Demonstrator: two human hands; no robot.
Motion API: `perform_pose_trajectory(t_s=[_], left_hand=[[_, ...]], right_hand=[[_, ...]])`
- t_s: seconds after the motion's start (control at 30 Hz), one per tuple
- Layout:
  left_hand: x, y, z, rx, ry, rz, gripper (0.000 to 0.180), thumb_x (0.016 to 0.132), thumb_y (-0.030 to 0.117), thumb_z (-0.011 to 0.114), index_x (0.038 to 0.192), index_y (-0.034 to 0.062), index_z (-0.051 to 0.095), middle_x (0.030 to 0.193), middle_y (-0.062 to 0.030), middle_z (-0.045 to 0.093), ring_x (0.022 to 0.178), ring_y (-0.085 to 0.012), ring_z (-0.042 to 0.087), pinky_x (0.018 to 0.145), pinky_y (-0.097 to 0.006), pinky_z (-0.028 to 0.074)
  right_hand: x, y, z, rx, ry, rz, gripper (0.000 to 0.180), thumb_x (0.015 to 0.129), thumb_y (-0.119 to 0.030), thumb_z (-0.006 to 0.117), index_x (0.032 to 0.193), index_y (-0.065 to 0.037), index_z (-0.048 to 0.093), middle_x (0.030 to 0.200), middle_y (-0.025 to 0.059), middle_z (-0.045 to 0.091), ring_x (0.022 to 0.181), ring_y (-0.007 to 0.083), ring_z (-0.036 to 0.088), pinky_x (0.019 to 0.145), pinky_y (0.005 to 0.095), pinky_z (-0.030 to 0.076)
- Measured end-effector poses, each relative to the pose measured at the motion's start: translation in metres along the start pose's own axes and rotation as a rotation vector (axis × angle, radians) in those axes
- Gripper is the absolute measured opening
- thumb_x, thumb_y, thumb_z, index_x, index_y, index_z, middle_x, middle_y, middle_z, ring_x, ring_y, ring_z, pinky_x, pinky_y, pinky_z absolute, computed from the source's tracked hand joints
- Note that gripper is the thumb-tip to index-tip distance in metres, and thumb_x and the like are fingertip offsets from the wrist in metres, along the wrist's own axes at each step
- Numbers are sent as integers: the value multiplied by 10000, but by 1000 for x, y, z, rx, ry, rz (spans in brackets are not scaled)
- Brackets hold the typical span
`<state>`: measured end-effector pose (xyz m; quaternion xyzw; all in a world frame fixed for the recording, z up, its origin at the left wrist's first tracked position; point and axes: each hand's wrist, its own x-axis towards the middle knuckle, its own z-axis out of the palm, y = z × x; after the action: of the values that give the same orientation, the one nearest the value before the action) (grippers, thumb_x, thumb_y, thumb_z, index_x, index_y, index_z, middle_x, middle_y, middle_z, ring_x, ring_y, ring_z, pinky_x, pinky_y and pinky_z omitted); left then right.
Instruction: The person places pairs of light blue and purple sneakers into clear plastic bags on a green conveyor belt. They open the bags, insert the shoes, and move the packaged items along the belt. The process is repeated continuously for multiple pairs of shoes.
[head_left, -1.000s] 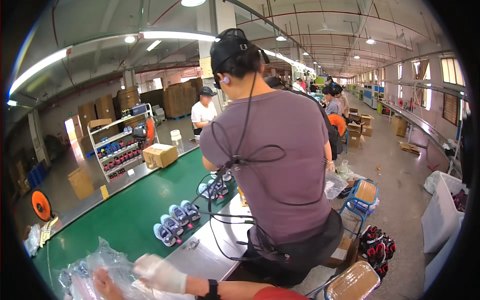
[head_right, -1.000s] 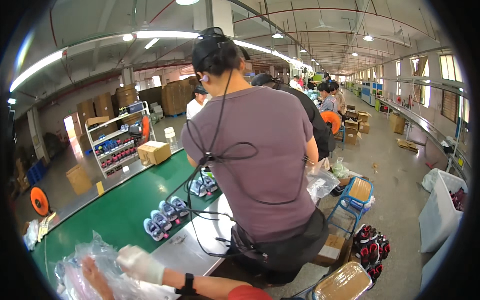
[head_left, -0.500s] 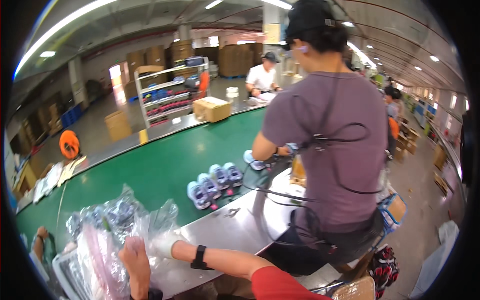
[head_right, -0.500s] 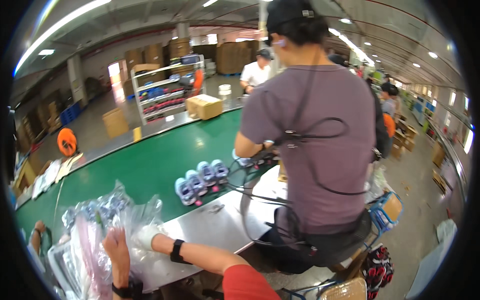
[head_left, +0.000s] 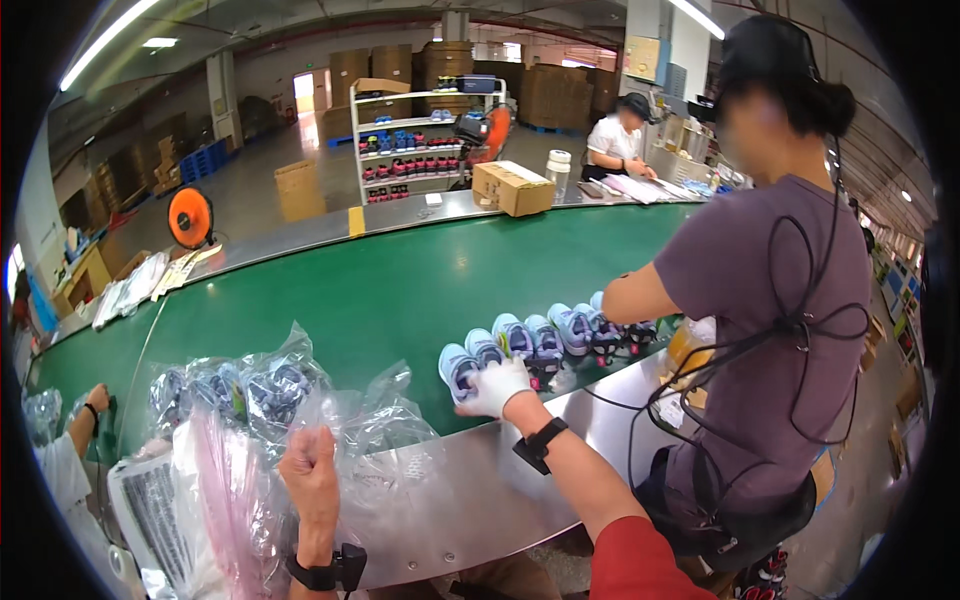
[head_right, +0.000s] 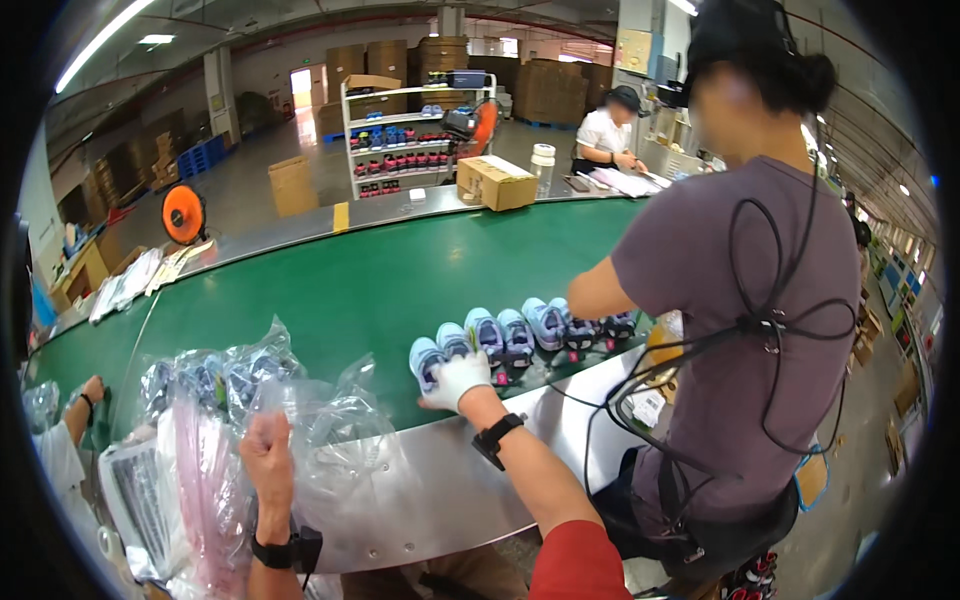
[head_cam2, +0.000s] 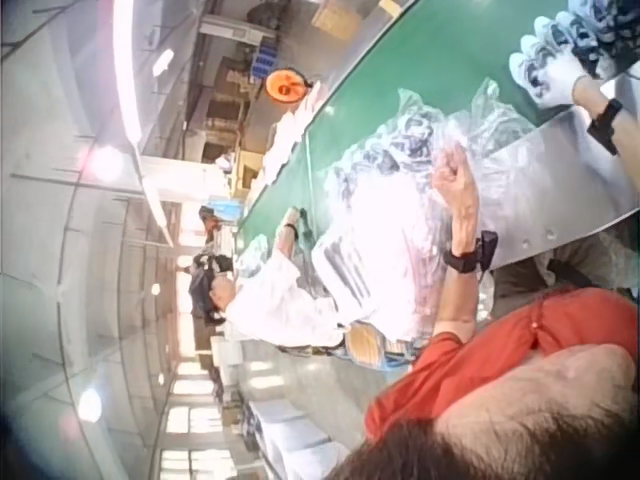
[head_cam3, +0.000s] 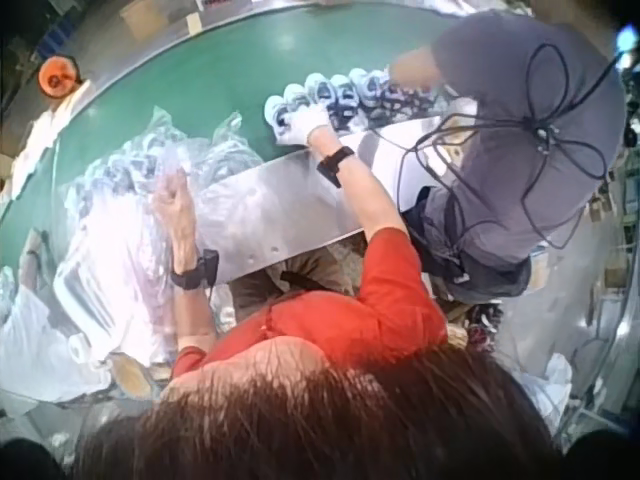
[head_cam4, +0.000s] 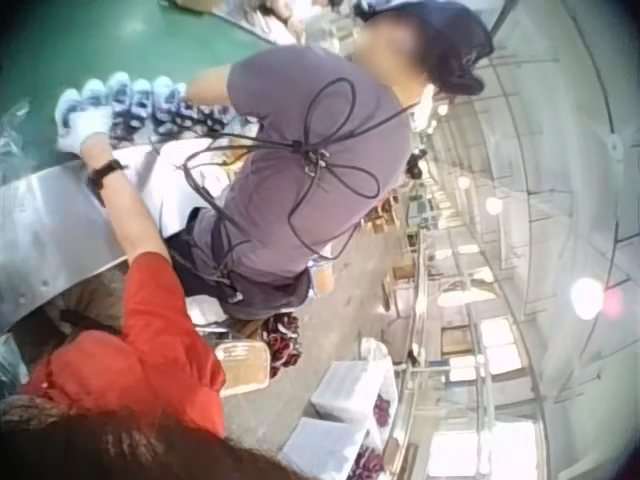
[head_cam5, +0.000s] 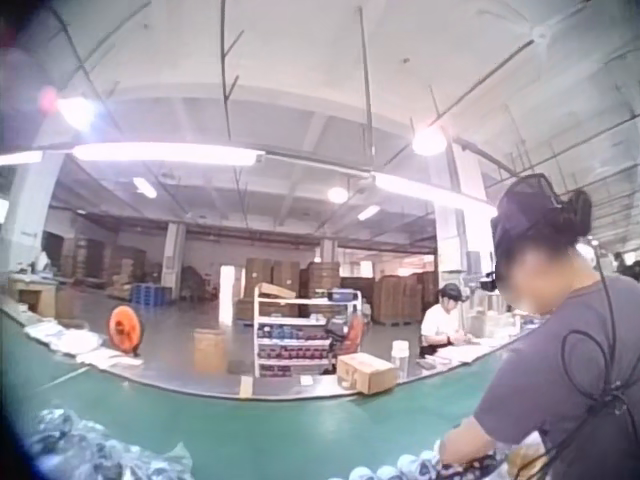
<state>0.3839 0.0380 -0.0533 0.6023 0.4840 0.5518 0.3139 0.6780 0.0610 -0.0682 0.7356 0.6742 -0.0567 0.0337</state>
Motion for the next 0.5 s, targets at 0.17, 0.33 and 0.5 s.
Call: perform_pose_trajectory(t_s=[0.17, 0.33, 0.5], left_hand=[[1, 2, -17, 46, 5, -47, 221, 897, 140, 608, 746, -8, 542, 611, 56, 457, 588, -34, 355, 492, -237, 279], [-1, 18, -11, -66, 22, -58, 220, 900, 160, 603, 769, -12, 564, 627, 59, 466, 589, -36, 374, 489, -239, 284], [-2, 18, -11, -118, 17, -120, 231, 910, 192, 593, 787, -4, 589, 649, 55, 490, 608, -45, 407, 523, -240, 335]], right_hand=[[31, -8, 68, 7, 323, 75, 386, 664, -467, 661, 935, -194, 695, 1028, 182, 600, 1081, 354, 520, 954, 449, 338], [14, 10, 33, 935, 382, 83, 451, 755, -468, 636, 967, -71, 673, 913, 158, 654, 917, 259, 631, 763, 356, 483], [-93, -23, -32, 2253, 203, -474, 564, 830, -289, 644, 1261, 38, 482, 1164, 116, 589, 1042, 164, 566, 901, 290, 442]])
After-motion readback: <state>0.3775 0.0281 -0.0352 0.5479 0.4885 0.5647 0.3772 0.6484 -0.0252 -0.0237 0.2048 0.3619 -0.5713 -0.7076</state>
